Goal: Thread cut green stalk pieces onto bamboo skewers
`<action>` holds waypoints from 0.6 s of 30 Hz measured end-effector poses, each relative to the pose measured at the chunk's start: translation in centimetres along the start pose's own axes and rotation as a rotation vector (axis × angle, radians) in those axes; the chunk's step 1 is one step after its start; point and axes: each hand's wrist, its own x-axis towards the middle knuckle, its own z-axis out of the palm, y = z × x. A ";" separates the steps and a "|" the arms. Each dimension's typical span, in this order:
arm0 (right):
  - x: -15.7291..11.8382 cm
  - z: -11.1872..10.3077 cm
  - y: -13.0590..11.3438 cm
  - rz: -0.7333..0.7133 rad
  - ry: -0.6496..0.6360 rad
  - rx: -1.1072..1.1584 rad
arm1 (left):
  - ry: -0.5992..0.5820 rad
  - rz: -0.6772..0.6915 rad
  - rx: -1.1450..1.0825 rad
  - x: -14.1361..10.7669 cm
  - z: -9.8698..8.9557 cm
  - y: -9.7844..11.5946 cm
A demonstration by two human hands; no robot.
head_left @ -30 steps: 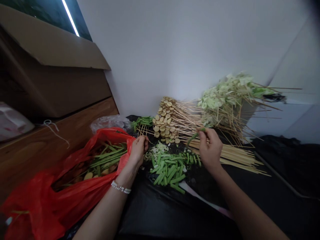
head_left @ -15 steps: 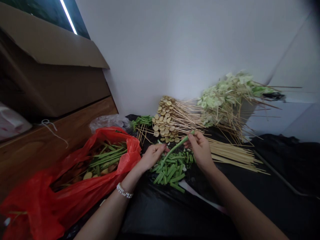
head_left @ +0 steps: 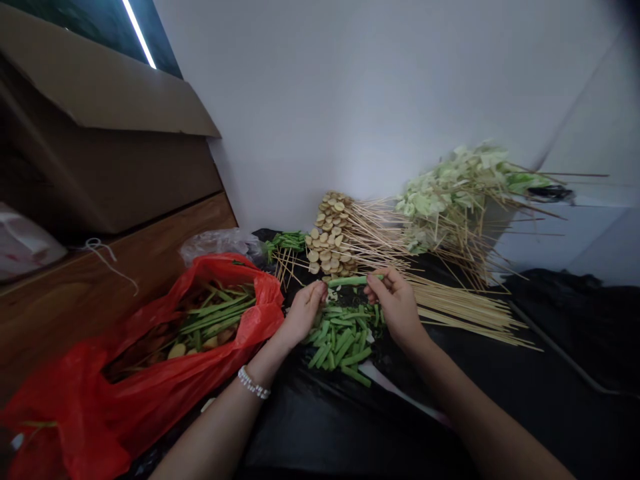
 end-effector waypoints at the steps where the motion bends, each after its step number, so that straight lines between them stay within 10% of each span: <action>1: -0.2 0.1 -0.1 0.004 -0.011 0.007 | 0.035 -0.039 -0.111 0.3 -0.2 -0.2; 8: -0.1 -0.2 0.0 0.039 -0.059 0.035 | 0.322 0.000 -0.356 1.6 -2.1 -0.4; 18: -0.8 0.4 -0.8 0.164 -0.345 -0.078 | -0.428 0.040 0.112 -0.4 -0.9 1.0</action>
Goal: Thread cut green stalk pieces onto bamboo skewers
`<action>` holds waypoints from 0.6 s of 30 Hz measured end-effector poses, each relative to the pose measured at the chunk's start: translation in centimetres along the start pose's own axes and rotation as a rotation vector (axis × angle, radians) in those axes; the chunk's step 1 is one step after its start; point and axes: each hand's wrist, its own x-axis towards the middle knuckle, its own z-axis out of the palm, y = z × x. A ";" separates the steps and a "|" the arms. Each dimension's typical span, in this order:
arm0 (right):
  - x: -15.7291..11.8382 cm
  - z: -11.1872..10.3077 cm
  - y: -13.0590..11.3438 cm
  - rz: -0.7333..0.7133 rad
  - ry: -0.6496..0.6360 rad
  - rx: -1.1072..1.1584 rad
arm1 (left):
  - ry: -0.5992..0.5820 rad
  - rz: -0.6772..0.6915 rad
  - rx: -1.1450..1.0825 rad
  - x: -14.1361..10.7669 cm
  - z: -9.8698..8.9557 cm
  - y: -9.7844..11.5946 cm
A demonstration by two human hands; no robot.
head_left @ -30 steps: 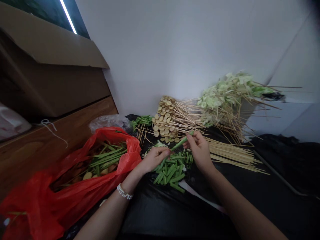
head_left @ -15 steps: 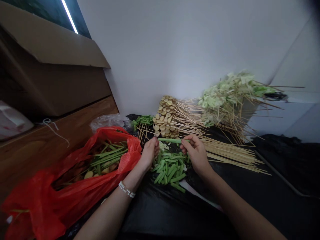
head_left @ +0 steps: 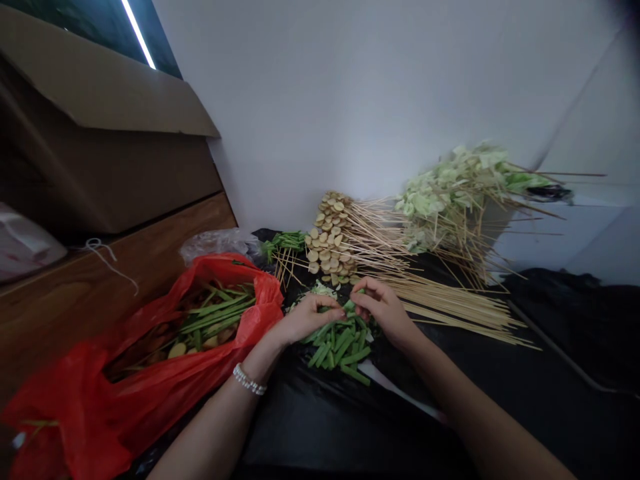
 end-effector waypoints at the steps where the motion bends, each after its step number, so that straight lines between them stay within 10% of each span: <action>1: 0.0 0.0 0.0 0.001 -0.002 -0.002 | -0.023 0.012 0.020 0.0 0.1 0.1; 18: 0.0 1.3 0.4 -0.101 0.193 0.117 | 0.328 -0.031 -0.305 0.7 2.5 -0.9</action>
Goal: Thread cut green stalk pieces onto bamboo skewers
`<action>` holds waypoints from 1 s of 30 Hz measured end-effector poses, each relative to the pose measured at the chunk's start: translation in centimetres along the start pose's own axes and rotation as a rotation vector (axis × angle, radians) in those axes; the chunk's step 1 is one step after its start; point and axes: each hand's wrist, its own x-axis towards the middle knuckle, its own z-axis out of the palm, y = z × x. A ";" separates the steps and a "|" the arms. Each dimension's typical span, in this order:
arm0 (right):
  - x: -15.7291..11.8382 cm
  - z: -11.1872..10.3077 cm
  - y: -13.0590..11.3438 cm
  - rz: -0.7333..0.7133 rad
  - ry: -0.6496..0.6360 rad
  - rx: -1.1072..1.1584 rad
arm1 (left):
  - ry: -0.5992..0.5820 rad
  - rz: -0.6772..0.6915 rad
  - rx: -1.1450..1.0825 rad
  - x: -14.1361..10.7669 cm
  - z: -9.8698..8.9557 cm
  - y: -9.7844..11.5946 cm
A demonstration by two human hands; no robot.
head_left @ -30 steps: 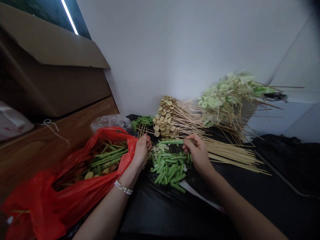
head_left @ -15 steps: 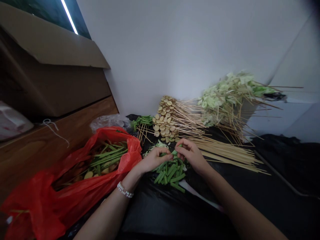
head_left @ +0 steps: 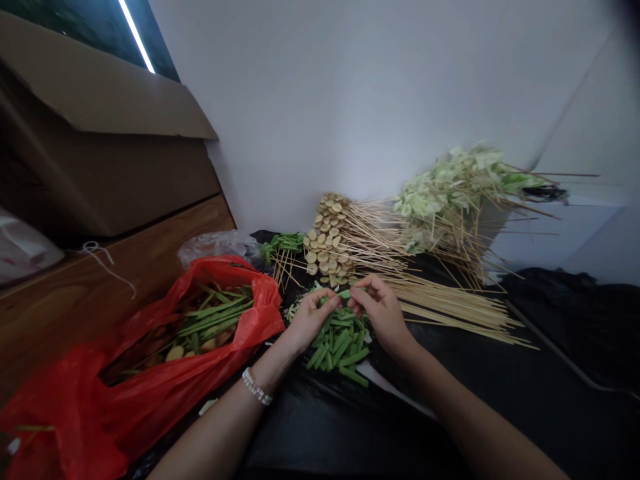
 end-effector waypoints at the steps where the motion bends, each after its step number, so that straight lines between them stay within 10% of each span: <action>1: 0.0 0.1 0.1 -0.006 0.009 0.006 | 0.010 -0.009 -0.029 -0.1 0.2 0.0; 6: -0.1 -0.1 0.4 -0.031 0.067 0.038 | 0.088 -0.041 -0.242 0.1 -0.3 0.6; 11: 0.5 -1.0 0.4 -0.005 0.134 0.167 | 0.405 0.006 -0.509 1.2 -2.9 1.5; 22: 0.3 -0.2 2.1 0.323 -0.143 0.383 | 0.019 -0.036 -0.276 -0.3 0.0 0.4; 30: -2.4 -0.2 -2.9 -0.009 -0.112 -0.058 | 0.097 -0.134 -0.442 0.2 -0.5 0.4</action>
